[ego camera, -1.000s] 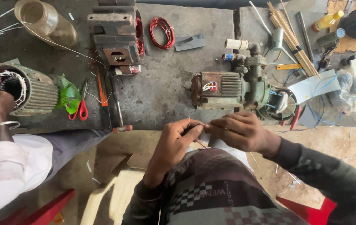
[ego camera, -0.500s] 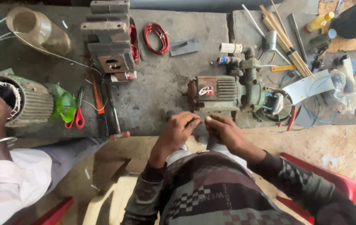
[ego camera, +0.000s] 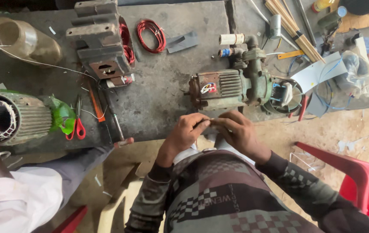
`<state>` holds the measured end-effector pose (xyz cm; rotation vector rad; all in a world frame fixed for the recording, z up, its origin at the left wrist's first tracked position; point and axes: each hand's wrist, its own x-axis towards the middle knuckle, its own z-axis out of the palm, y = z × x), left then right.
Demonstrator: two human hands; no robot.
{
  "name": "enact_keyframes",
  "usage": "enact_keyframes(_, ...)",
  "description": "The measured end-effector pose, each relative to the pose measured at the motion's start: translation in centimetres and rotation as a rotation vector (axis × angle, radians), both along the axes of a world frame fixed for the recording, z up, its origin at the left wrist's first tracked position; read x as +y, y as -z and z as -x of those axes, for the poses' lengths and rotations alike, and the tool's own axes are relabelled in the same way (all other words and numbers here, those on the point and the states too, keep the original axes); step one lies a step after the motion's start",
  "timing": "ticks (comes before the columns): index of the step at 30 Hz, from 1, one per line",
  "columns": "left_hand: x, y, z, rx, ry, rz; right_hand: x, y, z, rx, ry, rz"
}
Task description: The person sits at a workbench and connects wires to the terminal box of a green water pump motor, twisting wire ends together by hand and tightening connections with pliers. They position the pump, work on its wiring, and handle a small metal part at the end while another person works on a motor stator nearby.
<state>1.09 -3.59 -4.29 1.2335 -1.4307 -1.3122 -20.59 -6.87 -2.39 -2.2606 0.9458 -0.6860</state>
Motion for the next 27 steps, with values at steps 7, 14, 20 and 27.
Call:
enact_keyframes(7, -1.3, 1.6, 1.0, -0.179, -0.012, 0.324, -0.3, 3.4, -0.1, -0.015, 0.315, -0.159)
enact_keyframes(14, -4.7, 6.7, 2.7, -0.215, -0.126, 0.392, -2.8, 6.7, -0.2, -0.08, 0.43, -0.191)
enact_keyframes(20, -7.1, 10.3, 3.8, -0.213, -0.29, 0.371, -6.2, 9.4, -0.2, -0.223, 0.455, -0.332)
enact_keyframes(27, -7.5, 12.1, 4.0, -0.162, -0.387, 0.256, -7.4, 11.4, -1.0, -0.288, 0.465, -0.549)
